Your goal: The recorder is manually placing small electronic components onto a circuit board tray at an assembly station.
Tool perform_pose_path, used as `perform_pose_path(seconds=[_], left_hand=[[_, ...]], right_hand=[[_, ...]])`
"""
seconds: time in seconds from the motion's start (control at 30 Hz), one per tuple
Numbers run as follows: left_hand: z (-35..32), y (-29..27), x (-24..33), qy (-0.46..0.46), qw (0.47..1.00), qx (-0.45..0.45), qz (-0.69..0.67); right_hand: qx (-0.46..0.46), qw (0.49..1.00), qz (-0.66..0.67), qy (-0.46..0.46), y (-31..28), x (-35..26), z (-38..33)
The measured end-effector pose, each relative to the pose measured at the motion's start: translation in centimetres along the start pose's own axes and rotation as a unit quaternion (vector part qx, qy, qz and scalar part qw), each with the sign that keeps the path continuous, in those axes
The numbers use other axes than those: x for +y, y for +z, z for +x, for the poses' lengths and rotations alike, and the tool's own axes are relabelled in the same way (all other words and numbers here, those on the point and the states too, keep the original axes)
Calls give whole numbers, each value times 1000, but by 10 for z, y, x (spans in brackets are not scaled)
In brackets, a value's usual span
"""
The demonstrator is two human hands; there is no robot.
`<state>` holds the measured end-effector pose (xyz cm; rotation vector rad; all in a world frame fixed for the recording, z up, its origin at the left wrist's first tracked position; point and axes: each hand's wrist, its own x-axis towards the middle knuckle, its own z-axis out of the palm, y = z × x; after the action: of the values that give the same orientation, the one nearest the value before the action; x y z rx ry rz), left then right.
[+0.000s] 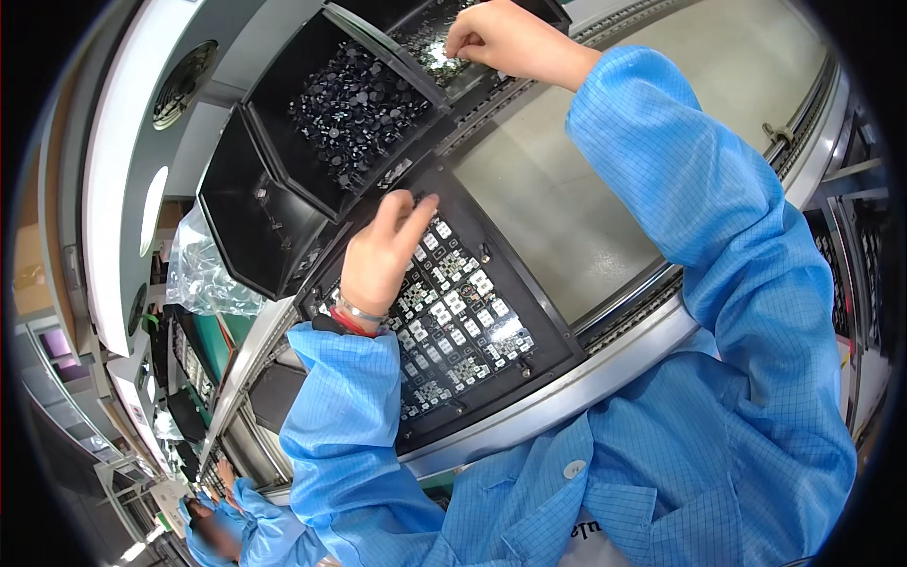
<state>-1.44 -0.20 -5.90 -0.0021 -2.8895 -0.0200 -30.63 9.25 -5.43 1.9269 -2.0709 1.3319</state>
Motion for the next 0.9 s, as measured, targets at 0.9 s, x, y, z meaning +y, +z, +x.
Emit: perform_pose_path(seconds=[0.9], left_hand=[[51, -63, -1, -209, 938, 195, -196]], right_hand=[[-275, 909, 313, 26, 4, -115, -40]])
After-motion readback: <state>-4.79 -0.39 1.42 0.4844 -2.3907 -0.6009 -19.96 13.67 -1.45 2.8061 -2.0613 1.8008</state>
